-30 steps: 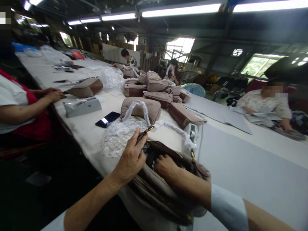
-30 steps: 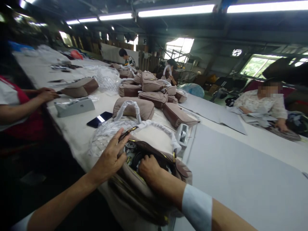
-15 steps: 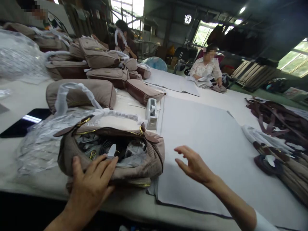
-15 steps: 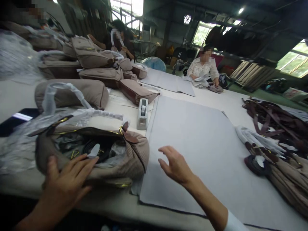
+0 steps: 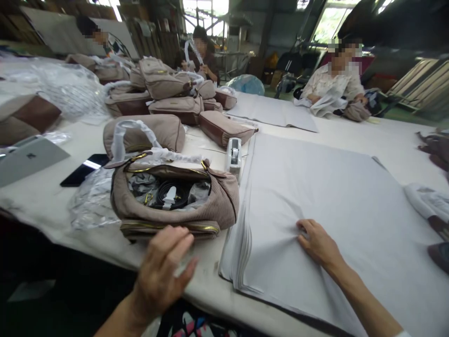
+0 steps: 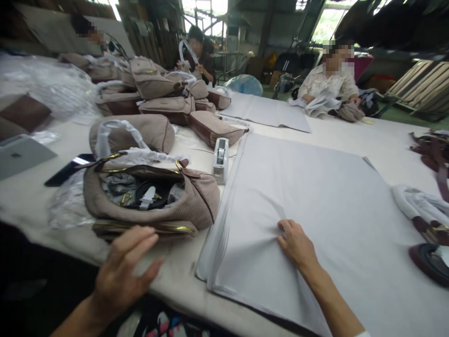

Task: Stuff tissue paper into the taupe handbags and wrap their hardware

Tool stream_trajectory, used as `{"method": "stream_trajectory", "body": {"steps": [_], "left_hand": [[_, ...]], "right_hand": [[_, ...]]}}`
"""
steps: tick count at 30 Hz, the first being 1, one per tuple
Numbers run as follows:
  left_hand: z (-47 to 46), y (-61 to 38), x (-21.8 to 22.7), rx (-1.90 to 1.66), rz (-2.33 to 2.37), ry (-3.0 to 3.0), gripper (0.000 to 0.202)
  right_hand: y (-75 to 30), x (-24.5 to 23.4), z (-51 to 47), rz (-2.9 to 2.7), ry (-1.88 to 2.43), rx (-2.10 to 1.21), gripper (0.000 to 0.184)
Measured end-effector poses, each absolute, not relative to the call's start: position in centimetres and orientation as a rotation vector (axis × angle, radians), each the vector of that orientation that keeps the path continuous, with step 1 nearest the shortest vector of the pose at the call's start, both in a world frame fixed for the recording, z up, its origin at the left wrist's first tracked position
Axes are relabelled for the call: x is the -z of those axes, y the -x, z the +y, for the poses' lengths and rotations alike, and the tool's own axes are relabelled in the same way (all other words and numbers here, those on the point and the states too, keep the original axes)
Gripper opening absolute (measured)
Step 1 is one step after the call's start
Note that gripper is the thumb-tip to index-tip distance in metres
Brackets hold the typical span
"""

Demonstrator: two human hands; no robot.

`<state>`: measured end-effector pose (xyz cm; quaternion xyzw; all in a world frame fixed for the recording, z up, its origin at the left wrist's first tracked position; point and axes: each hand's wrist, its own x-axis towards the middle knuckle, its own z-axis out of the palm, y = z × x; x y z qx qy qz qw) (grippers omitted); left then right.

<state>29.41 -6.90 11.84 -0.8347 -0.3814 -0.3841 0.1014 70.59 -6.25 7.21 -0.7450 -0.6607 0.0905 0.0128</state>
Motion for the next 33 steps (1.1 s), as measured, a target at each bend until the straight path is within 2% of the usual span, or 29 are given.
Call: {"method": "stream_trajectory", "body": {"steps": [2,4,9,14,19,25,29,33], "left_hand": [[-9.0,-32.5,-11.3,1.225,-1.104,2.756,0.029],[-10.3,-35.5,-10.7,1.277,-1.189,2.923,0.023],[-10.2,-40.4,-10.1,1.328,-1.391,2.899,0.025],[-9.3,-42.0,-9.7,1.118,-1.703,2.906,0.023],[-9.2,-42.5,-9.0,1.066,-1.922,2.82,0.025],[-8.8,-43.0,-9.1,0.975,-1.93,2.859,0.024],[-8.5,-43.9,-9.5,0.994,-1.822,2.817,0.005],[-8.2,-45.2,-10.3,1.18,-1.541,2.752,0.013]], "right_hand": [[-71.0,-6.8,-6.4,-2.044,2.317,-0.3,0.024],[-70.9,-6.4,-6.5,-2.037,2.296,-0.313,0.023],[-71.1,-6.0,-6.5,-2.06,2.234,-0.299,0.024],[-71.7,-5.4,-6.6,-2.059,2.188,-0.269,0.023],[-71.8,-5.3,-6.6,-2.067,2.17,-0.284,0.023],[-71.6,-5.4,-6.8,-2.05,2.171,-0.312,0.023],[-71.8,-5.4,-6.7,-2.013,2.149,-0.357,0.024],[-71.3,-6.9,-6.6,-1.914,2.116,-0.544,0.025]]}}
